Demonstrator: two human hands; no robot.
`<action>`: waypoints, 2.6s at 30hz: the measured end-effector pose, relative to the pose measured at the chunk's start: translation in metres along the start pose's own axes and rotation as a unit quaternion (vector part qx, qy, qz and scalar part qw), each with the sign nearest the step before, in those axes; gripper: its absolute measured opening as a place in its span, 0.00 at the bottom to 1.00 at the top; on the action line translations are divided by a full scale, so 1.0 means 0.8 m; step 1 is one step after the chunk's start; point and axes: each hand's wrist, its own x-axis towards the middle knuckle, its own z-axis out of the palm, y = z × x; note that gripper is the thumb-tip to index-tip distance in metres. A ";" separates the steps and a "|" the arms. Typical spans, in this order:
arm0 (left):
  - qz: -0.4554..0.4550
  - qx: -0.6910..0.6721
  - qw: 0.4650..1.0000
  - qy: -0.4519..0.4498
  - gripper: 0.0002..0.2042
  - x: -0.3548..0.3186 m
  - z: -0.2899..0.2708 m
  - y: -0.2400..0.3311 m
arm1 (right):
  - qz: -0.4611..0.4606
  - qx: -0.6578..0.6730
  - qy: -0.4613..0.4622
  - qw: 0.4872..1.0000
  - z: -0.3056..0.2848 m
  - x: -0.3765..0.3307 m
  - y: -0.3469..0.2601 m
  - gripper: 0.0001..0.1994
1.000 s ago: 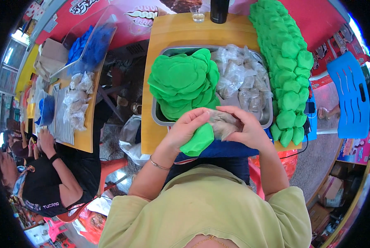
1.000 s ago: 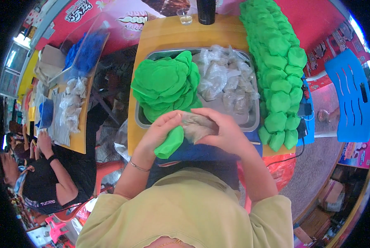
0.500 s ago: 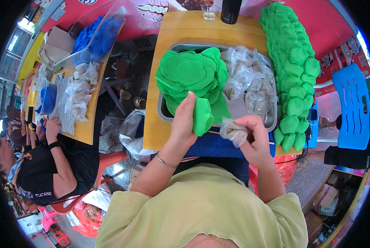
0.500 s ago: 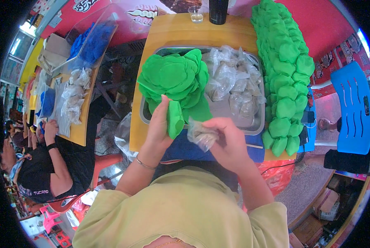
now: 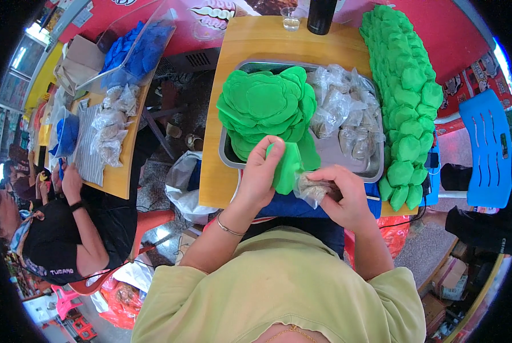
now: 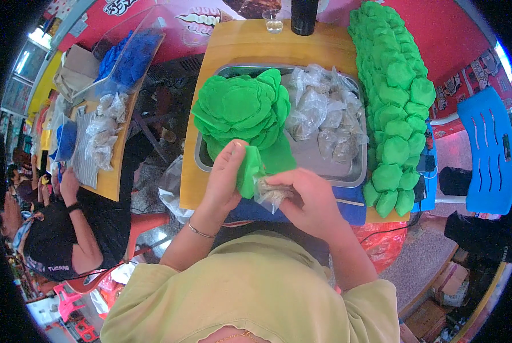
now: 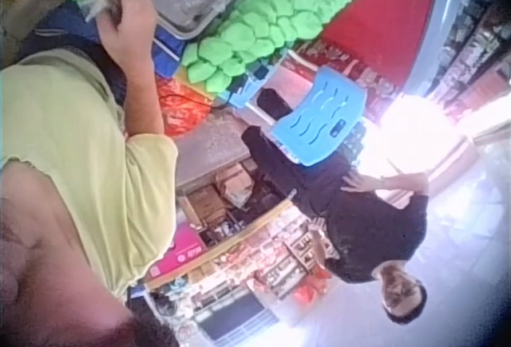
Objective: Assembling green leaf-shaped fabric items by adding brown stuffing material into them using a bamboo stick.
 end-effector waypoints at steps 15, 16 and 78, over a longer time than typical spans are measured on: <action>0.001 0.109 0.993 -0.052 0.06 -0.004 0.004 -0.001 | 0.106 0.176 0.019 0.979 0.015 0.002 0.004 0.12; 0.000 0.105 0.994 -0.040 0.07 -0.004 0.004 -0.004 | 0.099 0.195 0.012 0.976 0.019 0.002 0.011 0.12; 0.166 0.408 0.886 -0.143 0.05 -0.026 -0.004 0.000 | 0.018 0.024 0.031 0.999 0.016 -0.001 0.017 0.11</action>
